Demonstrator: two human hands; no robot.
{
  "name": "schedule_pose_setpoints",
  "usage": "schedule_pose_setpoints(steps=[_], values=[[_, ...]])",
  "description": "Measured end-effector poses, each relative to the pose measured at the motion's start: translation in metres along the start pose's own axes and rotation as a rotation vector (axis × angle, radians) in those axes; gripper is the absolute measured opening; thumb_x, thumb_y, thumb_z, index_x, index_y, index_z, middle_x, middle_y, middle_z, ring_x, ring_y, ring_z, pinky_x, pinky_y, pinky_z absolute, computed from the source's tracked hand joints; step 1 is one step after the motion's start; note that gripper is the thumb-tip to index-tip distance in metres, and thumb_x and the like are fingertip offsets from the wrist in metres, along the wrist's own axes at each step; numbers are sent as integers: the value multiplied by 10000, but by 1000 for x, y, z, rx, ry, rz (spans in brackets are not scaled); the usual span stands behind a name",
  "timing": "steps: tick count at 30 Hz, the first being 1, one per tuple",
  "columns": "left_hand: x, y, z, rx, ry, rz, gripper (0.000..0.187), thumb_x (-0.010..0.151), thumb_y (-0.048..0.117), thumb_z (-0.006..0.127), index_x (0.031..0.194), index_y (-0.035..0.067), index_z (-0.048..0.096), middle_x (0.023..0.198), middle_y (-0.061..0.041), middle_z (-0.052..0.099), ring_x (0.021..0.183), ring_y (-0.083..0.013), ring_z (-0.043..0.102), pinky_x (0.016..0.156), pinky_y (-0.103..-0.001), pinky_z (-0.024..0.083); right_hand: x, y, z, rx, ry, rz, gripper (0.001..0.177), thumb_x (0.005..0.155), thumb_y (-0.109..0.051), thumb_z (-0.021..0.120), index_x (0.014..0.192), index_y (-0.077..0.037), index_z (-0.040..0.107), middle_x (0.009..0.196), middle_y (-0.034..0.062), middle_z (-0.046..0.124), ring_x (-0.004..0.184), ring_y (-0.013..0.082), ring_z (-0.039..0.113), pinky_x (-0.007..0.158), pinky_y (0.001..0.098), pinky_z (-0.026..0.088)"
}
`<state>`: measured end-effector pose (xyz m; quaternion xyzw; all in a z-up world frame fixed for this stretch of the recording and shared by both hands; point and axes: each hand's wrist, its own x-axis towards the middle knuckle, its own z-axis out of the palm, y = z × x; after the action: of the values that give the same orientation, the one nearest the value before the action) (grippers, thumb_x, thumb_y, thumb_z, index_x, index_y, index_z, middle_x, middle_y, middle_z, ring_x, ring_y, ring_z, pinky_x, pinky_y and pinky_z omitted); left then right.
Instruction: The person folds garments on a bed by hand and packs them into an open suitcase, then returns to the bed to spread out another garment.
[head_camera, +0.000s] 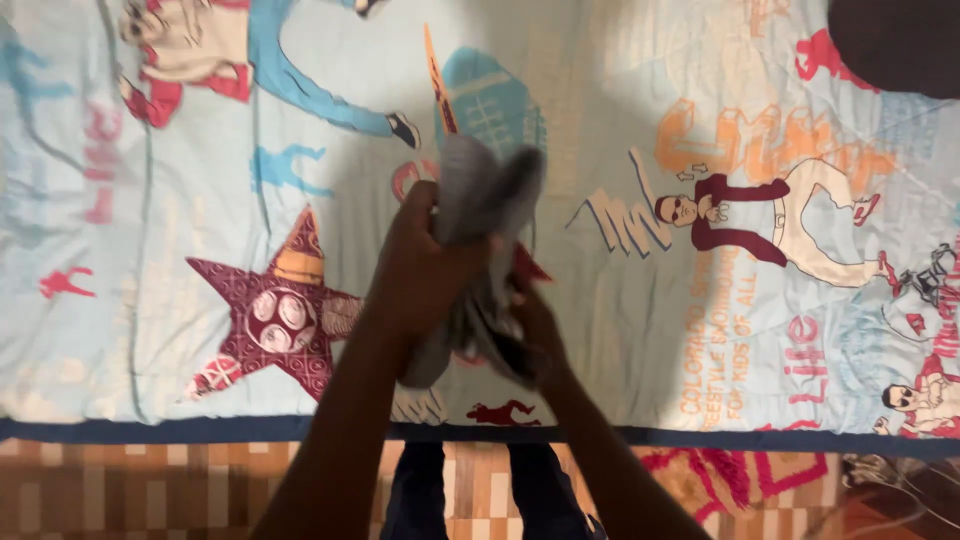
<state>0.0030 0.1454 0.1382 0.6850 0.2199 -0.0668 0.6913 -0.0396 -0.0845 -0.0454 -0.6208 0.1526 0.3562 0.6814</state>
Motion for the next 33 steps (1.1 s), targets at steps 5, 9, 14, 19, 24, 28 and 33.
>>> schedule_pose_setpoints(steps=[5,9,14,19,24,28,33], values=[[-15,16,49,921,39,15,465,868,404,694,1196,84,611,936,-169,718,849,-379,694,835,-550,478,-13,-21,53,752,-293,-46,823,977,-665,413,1573,-102,331,1557,153,429,1396,365,442,1103,565,410],[-21,-86,94,978,20,211,417,892,406,671,1107,50,633,993,-163,690,878,-361,670,790,-559,444,-26,-30,43,988,-507,-116,894,946,-797,333,1524,-116,338,1495,191,449,1338,412,482,1009,663,493],[-24,-162,95,791,32,439,349,954,277,588,1231,74,653,1217,-154,671,1151,-347,608,986,-566,407,-24,-14,23,759,-128,127,932,957,-719,514,1576,-44,342,1481,237,490,1337,399,510,1065,560,471],[12,-113,-8,873,141,431,484,1037,323,508,1440,54,523,1479,-171,533,1380,-362,496,1133,-578,367,-22,-34,36,539,153,287,920,833,-507,718,1543,-63,339,1467,206,525,1346,404,521,1091,545,474],[32,-99,8,1147,191,321,701,1031,463,494,1574,39,364,1625,-231,319,1492,-402,337,1067,-706,295,-28,-34,30,579,231,368,843,862,-442,695,1534,-43,381,1479,206,520,1346,401,507,1088,513,452],[27,-114,22,1359,165,291,693,1035,524,476,1587,124,354,1647,-209,296,1509,-392,319,1062,-718,327,-53,-27,18,86,392,71,617,978,-359,643,1465,-11,494,1496,195,531,1379,338,512,1144,451,418],[31,-113,19,1347,189,318,685,1020,509,487,1589,148,365,1653,-194,310,1517,-375,333,1024,-693,377,-49,-61,33,-1029,263,-984,292,1149,-271,557,1432,-201,529,1593,105,505,1593,279,416,1268,450,374]])
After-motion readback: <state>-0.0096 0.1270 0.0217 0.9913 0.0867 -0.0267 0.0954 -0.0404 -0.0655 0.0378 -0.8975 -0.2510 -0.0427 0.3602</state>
